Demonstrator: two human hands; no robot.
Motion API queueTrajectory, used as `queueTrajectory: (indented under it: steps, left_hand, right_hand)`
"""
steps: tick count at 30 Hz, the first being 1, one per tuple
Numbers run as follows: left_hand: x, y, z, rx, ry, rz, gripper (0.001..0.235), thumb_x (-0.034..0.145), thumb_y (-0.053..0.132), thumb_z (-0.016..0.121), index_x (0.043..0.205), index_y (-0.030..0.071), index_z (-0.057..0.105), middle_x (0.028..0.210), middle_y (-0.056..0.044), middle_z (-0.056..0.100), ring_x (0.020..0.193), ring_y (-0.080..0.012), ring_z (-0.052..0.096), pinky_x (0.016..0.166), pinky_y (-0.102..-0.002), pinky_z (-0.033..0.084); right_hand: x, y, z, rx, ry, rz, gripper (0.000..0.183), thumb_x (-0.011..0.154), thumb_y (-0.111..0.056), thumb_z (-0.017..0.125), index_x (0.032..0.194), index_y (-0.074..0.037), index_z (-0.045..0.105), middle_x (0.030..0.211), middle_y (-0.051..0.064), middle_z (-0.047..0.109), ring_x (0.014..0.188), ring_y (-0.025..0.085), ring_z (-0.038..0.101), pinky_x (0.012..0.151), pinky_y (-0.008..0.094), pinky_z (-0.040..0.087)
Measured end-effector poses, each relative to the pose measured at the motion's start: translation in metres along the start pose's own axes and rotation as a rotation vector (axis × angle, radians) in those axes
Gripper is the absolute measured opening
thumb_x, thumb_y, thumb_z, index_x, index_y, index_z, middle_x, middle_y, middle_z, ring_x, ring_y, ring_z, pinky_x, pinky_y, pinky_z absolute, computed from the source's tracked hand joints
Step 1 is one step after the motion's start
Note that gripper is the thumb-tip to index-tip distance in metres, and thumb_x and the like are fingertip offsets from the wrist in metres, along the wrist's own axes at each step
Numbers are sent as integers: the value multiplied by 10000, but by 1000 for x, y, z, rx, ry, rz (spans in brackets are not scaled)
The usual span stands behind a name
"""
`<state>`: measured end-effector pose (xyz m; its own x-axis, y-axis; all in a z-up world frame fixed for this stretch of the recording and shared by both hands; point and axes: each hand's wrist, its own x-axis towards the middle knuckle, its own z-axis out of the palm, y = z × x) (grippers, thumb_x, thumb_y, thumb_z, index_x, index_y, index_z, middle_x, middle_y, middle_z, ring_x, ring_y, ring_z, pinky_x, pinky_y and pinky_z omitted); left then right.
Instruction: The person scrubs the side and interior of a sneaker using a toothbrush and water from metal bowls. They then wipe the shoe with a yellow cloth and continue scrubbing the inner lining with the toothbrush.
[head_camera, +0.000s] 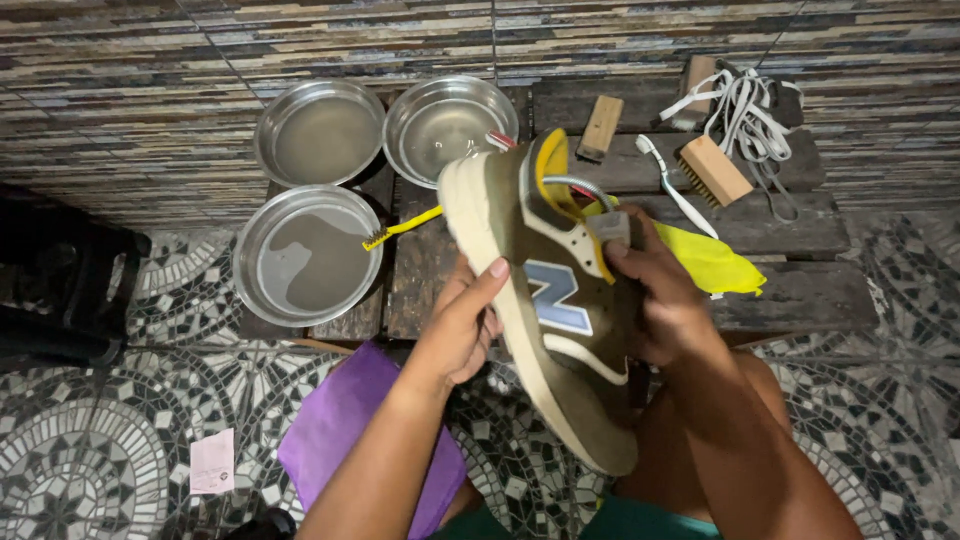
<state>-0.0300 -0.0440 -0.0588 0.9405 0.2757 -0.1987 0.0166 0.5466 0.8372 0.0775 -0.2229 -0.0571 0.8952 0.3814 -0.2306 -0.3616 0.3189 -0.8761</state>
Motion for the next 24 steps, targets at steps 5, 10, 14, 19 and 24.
queueTrajectory:
  steps: [5, 10, 14, 19, 24]
  left_hand:
    - [12, -33, -17, -288, 129, 0, 369, 1005, 381, 712, 1228, 99, 628, 882, -32, 668, 789, -142, 697, 688, -290, 620]
    - [14, -2, -5, -662, 204, -30, 496, 969, 452, 699, 1253, 47, 730, 1112, -176, 774, 993, -303, 752, 930, -477, 607]
    - [-26, 46, 49, -885, 209, -96, 503, 995, 400, 676, 1302, 3, 716, 1248, -217, 747, 1138, -363, 720, 1101, -534, 522]
    - [-2, 9, -14, -914, -357, -126, 830, 1052, 666, 482, 1580, 26, 513, 1566, -264, 533, 1359, -433, 574, 1097, -664, 464]
    - [4, 1, -22, -1017, -467, -110, 795, 1112, 609, 441, 1634, 10, 453, 1614, -331, 458, 1324, -527, 576, 1078, -729, 468]
  right_hand:
    - [-17, -6, 22, -133, -165, -110, 664, 1000, -335, 565, 1595, -112, 371, 1322, 158, 566, 1225, 302, 579, 1010, 498, 529]
    - [-28, -3, 19, -181, -511, -361, 863, 901, -459, 691, 1604, -83, 359, 1527, 168, 530, 1380, 300, 529, 1124, 511, 468]
    - [-54, -23, 44, -571, -609, -707, 767, 887, -335, 760, 1510, 33, 504, 1578, 249, 479, 1523, 412, 443, 1106, 541, 503]
    - [-64, -30, 48, -751, -623, -803, 662, 982, -393, 628, 1498, -1, 495, 1621, 264, 470, 1561, 392, 452, 1280, 509, 391]
    - [-66, -27, 48, -753, -621, -793, 671, 967, -394, 649, 1490, -1, 501, 1616, 274, 464, 1552, 383, 459, 1272, 495, 405]
